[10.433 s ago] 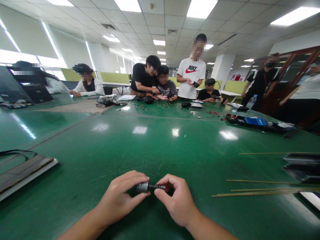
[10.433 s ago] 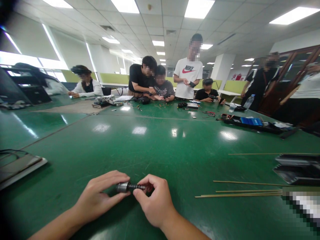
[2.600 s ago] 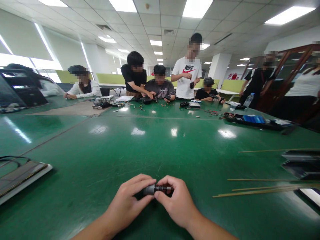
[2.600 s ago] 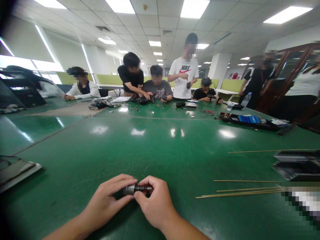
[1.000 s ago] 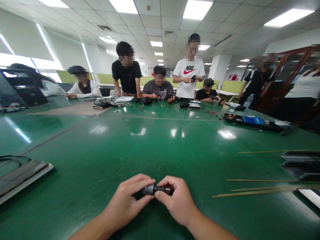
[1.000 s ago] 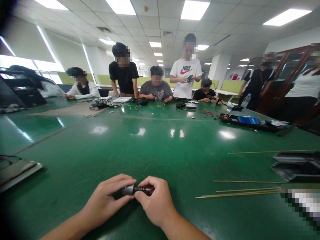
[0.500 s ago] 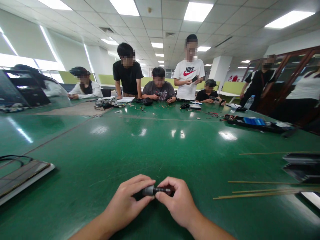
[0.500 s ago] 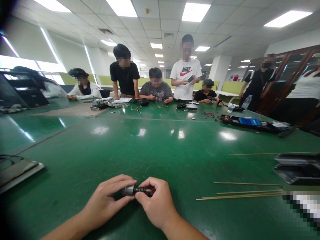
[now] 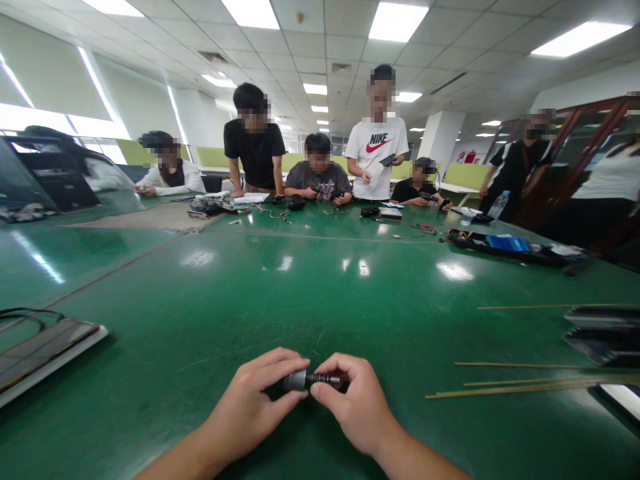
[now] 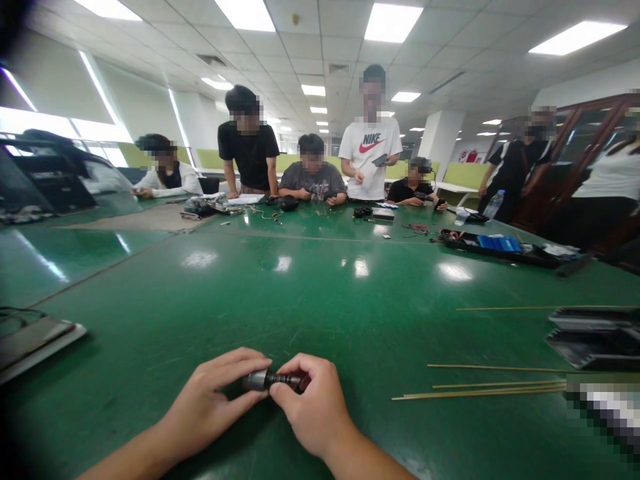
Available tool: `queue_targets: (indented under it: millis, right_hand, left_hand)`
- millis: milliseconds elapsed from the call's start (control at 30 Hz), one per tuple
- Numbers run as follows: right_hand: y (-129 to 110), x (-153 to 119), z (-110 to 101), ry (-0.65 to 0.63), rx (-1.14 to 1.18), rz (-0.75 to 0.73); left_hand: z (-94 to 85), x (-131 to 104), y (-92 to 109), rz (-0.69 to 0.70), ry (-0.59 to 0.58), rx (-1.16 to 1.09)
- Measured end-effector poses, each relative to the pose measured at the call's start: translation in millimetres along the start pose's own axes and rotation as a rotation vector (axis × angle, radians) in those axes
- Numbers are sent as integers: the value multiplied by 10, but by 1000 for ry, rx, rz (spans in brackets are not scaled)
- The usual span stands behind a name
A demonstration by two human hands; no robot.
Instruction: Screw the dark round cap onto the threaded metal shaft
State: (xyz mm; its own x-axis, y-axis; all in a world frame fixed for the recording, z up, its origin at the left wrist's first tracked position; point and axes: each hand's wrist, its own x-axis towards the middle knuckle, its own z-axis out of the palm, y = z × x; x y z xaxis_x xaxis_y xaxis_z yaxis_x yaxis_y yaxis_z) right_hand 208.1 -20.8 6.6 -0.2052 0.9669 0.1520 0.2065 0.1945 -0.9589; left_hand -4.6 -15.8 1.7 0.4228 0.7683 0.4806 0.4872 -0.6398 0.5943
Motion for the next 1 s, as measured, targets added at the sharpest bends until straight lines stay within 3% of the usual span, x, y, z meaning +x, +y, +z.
queue_targets:
  millis: [1000]
  right_hand:
    - [10,5,-7,-6,-14,17]
  left_hand:
    - [-25,-11,-33,-2,-8,4]
